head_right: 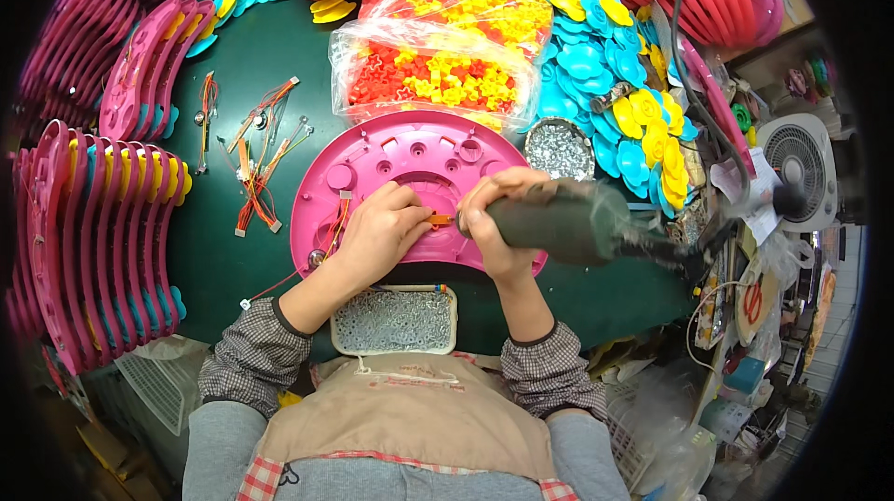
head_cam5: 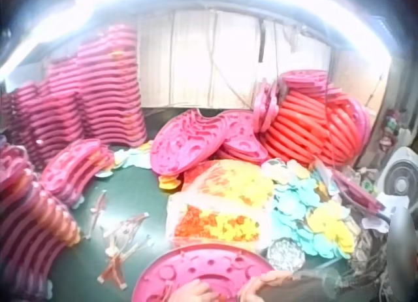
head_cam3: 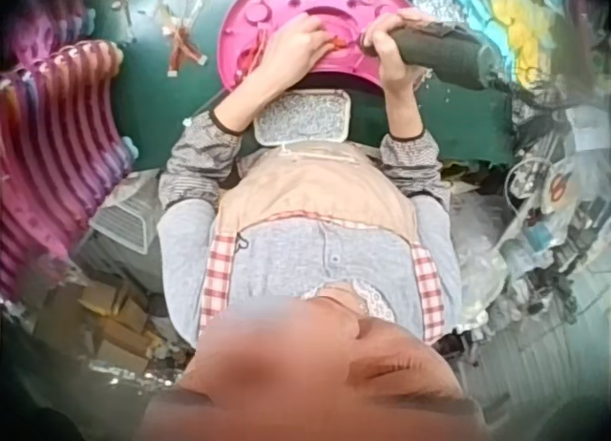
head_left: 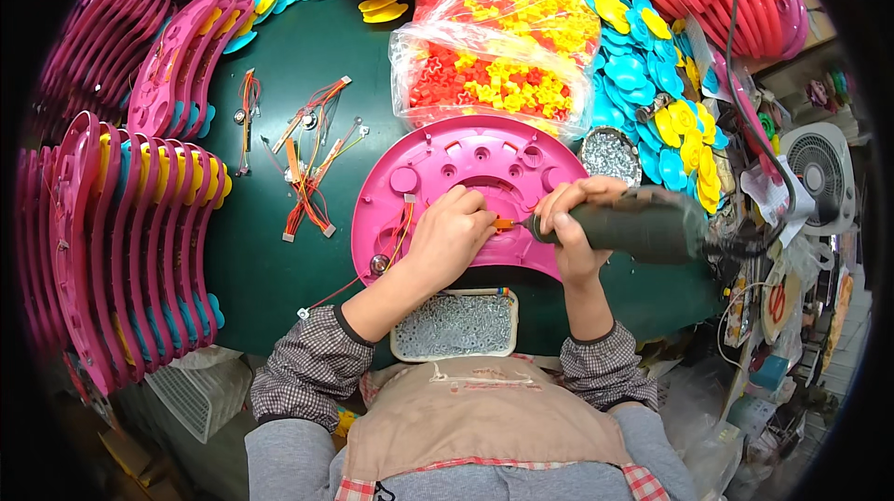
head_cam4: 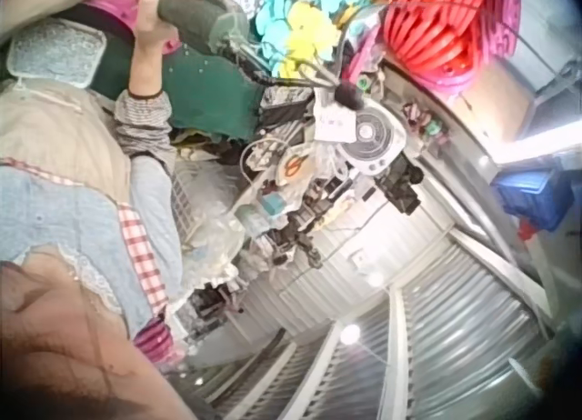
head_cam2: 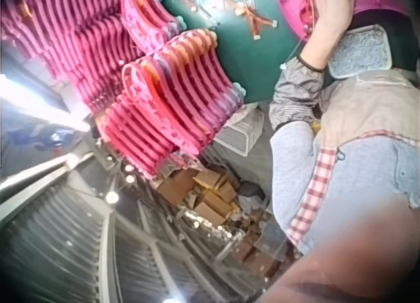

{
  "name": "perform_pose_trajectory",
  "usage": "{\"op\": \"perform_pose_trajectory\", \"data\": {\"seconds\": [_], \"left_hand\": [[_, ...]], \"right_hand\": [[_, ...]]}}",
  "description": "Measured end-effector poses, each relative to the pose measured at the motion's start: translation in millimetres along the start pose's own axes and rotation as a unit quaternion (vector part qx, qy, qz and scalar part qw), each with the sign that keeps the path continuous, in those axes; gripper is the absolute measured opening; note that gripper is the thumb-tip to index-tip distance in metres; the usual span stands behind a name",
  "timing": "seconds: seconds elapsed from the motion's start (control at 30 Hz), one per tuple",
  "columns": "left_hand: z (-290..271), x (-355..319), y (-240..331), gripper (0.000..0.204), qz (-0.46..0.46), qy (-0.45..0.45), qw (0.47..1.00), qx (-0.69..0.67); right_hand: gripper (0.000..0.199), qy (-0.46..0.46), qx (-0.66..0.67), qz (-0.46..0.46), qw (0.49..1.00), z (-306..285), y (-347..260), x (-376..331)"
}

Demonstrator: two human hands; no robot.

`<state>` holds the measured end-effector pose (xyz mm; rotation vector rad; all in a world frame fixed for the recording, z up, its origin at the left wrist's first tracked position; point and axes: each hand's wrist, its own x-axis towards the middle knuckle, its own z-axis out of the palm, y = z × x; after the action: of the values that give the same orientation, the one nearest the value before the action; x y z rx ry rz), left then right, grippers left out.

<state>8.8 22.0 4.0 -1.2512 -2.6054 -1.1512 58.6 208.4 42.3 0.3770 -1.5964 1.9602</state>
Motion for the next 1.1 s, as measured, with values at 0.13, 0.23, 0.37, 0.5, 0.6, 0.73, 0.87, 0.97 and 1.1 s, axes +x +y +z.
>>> {"op": "perform_pose_trajectory", "data": {"seconds": [0.13, 0.23, 0.37, 0.5, 0.6, 0.73, 0.87, 0.97, 1.1], "left_hand": [[-5.7, 3.5, 1.5, 0.026, 0.018, 0.033, 0.999, 0.006], [-27.0, -8.0, 23.9, 0.026, 0.029, 0.064, 0.997, 0.024], [-29.0, -42.5, 38.5, 0.021, 0.085, 0.031, 0.995, 0.043], [-10.0, -61.7, 59.5, 0.022, 0.075, -0.004, 0.997, 0.007], [0.8, -63.5, 58.2, 0.021, 0.059, 0.010, 0.998, -0.005], [-1.1, -60.2, 57.2, 0.020, 0.040, 0.028, 0.998, -0.025], [-8.7, -63.7, 55.8, 0.018, 0.032, 0.024, 0.997, -0.067], [-10.1, -65.8, 54.7, 0.019, 0.022, 0.033, 0.996, -0.080], [-15.2, -68.1, 55.6, 0.017, 0.018, 0.030, 0.994, -0.101]], "right_hand": [[0.042, 0.006, 0.071, -0.002, 0.997, 6.0, -31.3, -14.0], [0.042, -0.051, 0.067, 0.032, 0.996, 10.3, -59.3, -46.9], [0.046, -0.108, 0.007, 0.109, 0.988, 4.2, -53.7, -82.9], [0.047, -0.063, 0.034, 0.070, 0.995, 4.4, -56.8, -78.9], [0.046, -0.072, 0.054, 0.057, 0.994, 7.4, -78.1, -61.5], [0.047, -0.064, 0.079, 0.040, 0.994, 6.7, -90.9, -50.8], [0.047, -0.074, 0.037, 0.080, 0.993, 4.6, -89.5, -55.2], [0.049, -0.074, 0.070, 0.045, 0.994, 7.1, -86.6, -53.8], [0.049, -0.085, 0.094, 0.011, 0.992, 12.8, -86.1, -44.1]]}}
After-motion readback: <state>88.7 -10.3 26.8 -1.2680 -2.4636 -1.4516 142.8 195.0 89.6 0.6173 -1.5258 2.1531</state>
